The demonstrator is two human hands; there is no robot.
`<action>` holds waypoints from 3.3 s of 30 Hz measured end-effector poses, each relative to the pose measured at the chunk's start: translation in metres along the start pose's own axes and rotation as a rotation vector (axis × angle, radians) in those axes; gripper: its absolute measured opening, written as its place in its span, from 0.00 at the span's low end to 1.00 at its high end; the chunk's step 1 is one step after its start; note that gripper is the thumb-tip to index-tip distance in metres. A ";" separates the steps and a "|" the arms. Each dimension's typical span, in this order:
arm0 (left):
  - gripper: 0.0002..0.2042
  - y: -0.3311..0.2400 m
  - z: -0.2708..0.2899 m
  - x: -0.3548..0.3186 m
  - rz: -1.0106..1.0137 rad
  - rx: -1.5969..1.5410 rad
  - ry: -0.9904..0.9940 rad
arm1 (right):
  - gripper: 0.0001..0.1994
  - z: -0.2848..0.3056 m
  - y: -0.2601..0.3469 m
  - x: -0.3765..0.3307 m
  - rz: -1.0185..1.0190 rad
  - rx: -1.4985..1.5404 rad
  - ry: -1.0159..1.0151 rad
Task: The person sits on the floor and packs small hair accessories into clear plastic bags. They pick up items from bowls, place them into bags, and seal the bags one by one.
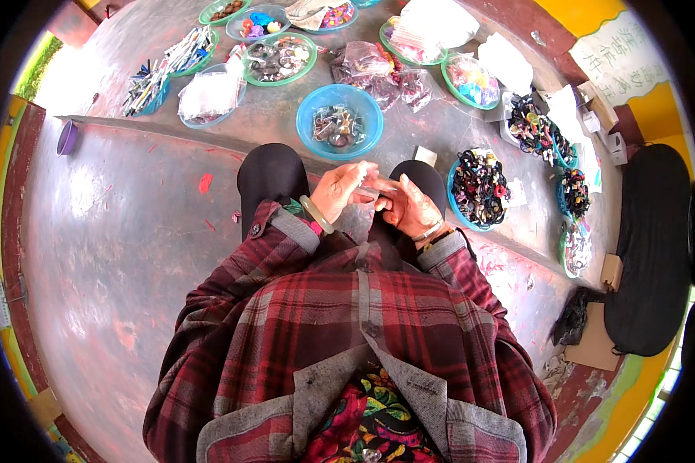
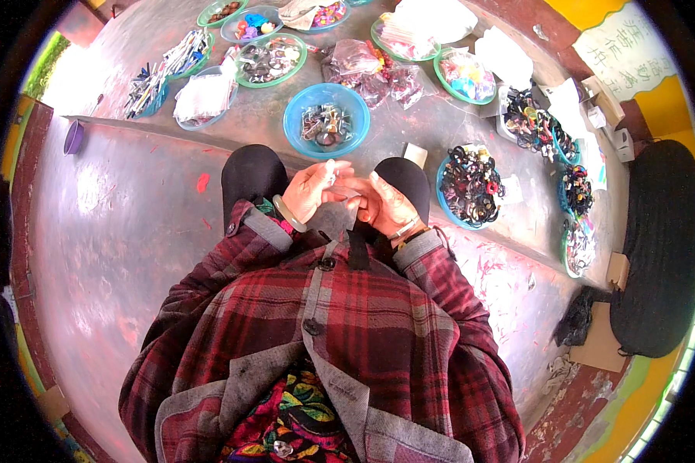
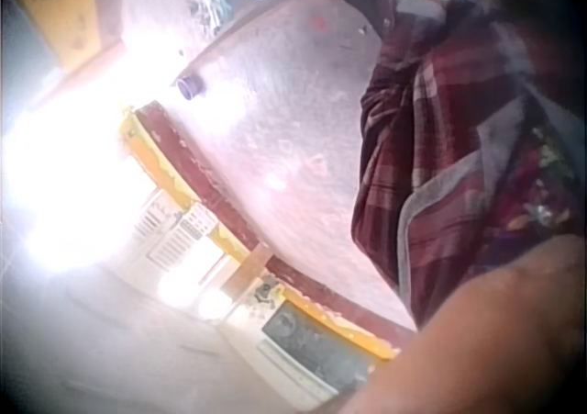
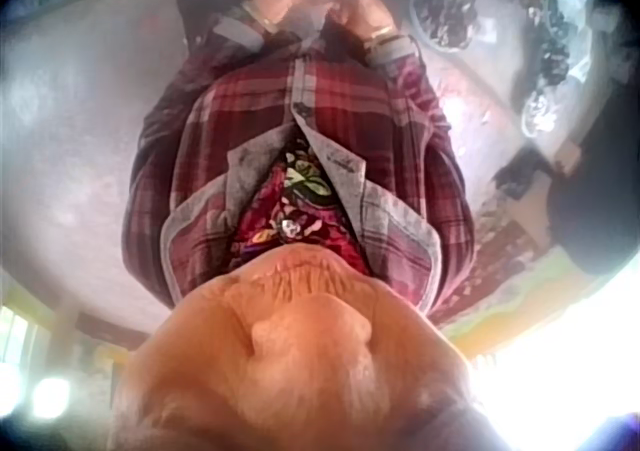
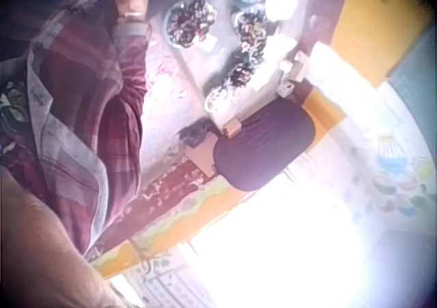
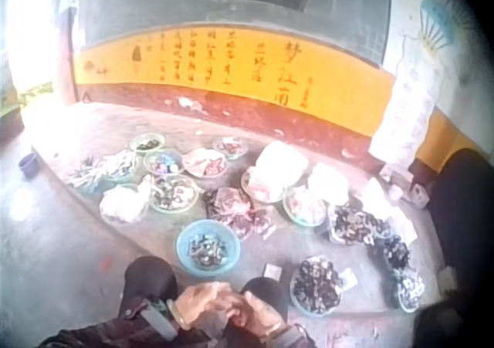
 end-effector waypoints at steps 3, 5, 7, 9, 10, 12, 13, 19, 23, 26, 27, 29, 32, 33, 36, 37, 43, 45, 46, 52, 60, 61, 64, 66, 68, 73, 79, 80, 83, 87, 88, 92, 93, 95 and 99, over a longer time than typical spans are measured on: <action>0.16 -0.005 0.003 -0.002 -0.074 0.078 -0.111 | 0.31 -0.003 0.004 0.000 0.023 0.014 0.002; 0.13 -0.004 0.006 0.000 -0.092 0.088 -0.165 | 0.31 -0.005 0.007 0.001 0.023 0.044 0.072; 0.12 -0.005 0.007 -0.001 -0.079 0.065 -0.185 | 0.31 -0.003 0.005 0.001 0.028 0.055 0.097; 0.12 -0.004 0.009 0.000 -0.064 0.033 -0.201 | 0.31 -0.001 0.004 0.001 0.031 0.055 0.097; 0.12 -0.002 0.011 0.001 -0.054 0.013 -0.206 | 0.31 0.000 0.004 0.001 0.033 0.049 0.083; 0.12 0.000 0.012 0.003 -0.044 0.004 -0.198 | 0.31 0.000 0.003 0.000 0.034 0.056 0.067; 0.12 -0.001 0.013 0.003 -0.044 0.017 -0.185 | 0.30 0.000 0.003 0.001 0.035 0.070 0.065; 0.10 0.000 0.016 0.003 0.012 -0.099 -0.176 | 0.30 0.003 0.001 0.002 0.060 0.140 0.068; 0.09 0.001 0.018 0.003 0.032 -0.158 -0.184 | 0.30 0.006 0.000 0.002 0.126 0.161 0.015; 0.09 0.002 0.020 0.002 0.036 -0.148 -0.203 | 0.31 0.002 0.001 0.002 0.134 0.156 0.024; 0.10 0.003 0.020 0.002 0.036 -0.147 -0.195 | 0.32 0.002 0.001 0.002 0.129 0.152 0.026; 0.10 0.002 0.019 0.002 0.038 -0.144 -0.178 | 0.33 0.003 0.001 0.002 0.121 0.145 0.028; 0.12 -0.003 0.010 0.002 0.037 -0.162 -0.154 | 0.30 0.002 0.004 0.000 0.073 0.101 0.065; 0.13 -0.003 0.009 0.001 0.033 -0.116 -0.175 | 0.30 0.002 0.003 0.000 0.061 0.069 0.104; 0.13 -0.002 0.010 0.002 0.019 0.019 -0.246 | 0.30 -0.005 0.004 0.000 0.004 0.004 0.152; 0.13 0.001 0.013 0.003 0.069 0.045 -0.251 | 0.29 -0.005 0.005 0.000 -0.004 -0.042 0.151; 0.15 0.003 0.017 0.003 0.118 0.033 -0.271 | 0.21 0.008 0.013 -0.001 0.042 -0.201 0.051; 0.15 0.000 0.016 0.002 0.071 -0.039 -0.268 | 0.17 0.016 0.014 -0.001 0.069 -0.279 -0.026; 0.15 0.000 0.014 0.002 0.072 -0.042 -0.275 | 0.15 0.019 0.017 -0.001 0.124 -0.371 -0.059; 0.17 -0.009 0.020 0.004 -0.163 0.397 -0.451 | 0.09 -0.003 0.037 -0.003 0.661 -1.416 0.001; 0.10 -0.010 -0.006 -0.005 -0.252 0.613 -0.311 | 0.06 -0.045 0.009 -0.002 0.593 -2.086 0.334; 0.10 -0.008 -0.002 -0.003 -0.227 0.617 -0.327 | 0.06 -0.047 0.009 -0.002 0.615 -2.070 0.352; 0.09 -0.004 0.002 0.001 -0.156 0.521 -0.338 | 0.06 -0.048 0.009 -0.002 0.587 -2.088 0.353; 0.10 -0.001 0.005 0.003 -0.129 0.442 -0.323 | 0.06 -0.044 0.007 0.000 0.529 -2.115 0.321; 0.11 0.006 0.011 0.008 -0.123 0.382 -0.300 | 0.06 -0.044 0.009 -0.001 0.512 -2.100 0.301; 0.12 0.015 0.014 0.014 -0.089 0.316 -0.213 | 0.06 -0.044 0.011 -0.003 0.533 -2.081 0.243; 0.11 0.012 0.009 0.012 -0.076 0.361 -0.213 | 0.08 -0.042 0.011 -0.003 0.603 -1.978 0.138; 0.11 0.011 0.008 0.011 -0.078 0.373 -0.216 | 0.08 -0.040 0.010 -0.003 0.617 -1.971 0.113; 0.09 0.012 0.007 0.011 -0.073 0.365 -0.216 | 0.09 -0.040 0.010 -0.003 0.630 -1.928 0.095; 0.07 0.015 0.015 0.013 -0.025 0.308 -0.281 | 0.09 -0.041 0.006 -0.003 0.685 -1.896 0.168; 0.08 0.018 0.020 0.015 -0.027 0.281 -0.287 | 0.09 -0.041 0.006 -0.003 0.681 -1.884 0.188; 0.08 0.015 0.017 0.012 0.022 0.057 -0.288 | 0.10 -0.048 0.020 -0.010 0.862 -1.736 0.170; 0.08 0.016 0.019 0.012 0.018 0.050 -0.312 | 0.10 -0.049 0.026 -0.013 0.953 -1.670 0.140; 0.08 0.019 0.025 0.014 0.010 0.034 -0.360 | 0.10 -0.040 0.048 -0.019 1.006 -1.726 0.017; 0.10 0.021 0.033 0.013 -0.038 0.130 -0.377 | 0.07 0.053 0.100 -0.030 0.834 -1.848 -0.364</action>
Point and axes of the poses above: each hand's wrist, its own x-axis towards the middle knuckle, its own z-axis out of the back of the hand, y = z × x, the point moved 5 cm from there along x, towards the middle knuckle, and after that the axes turned 15 degrees about z, right-handed, at the moved point
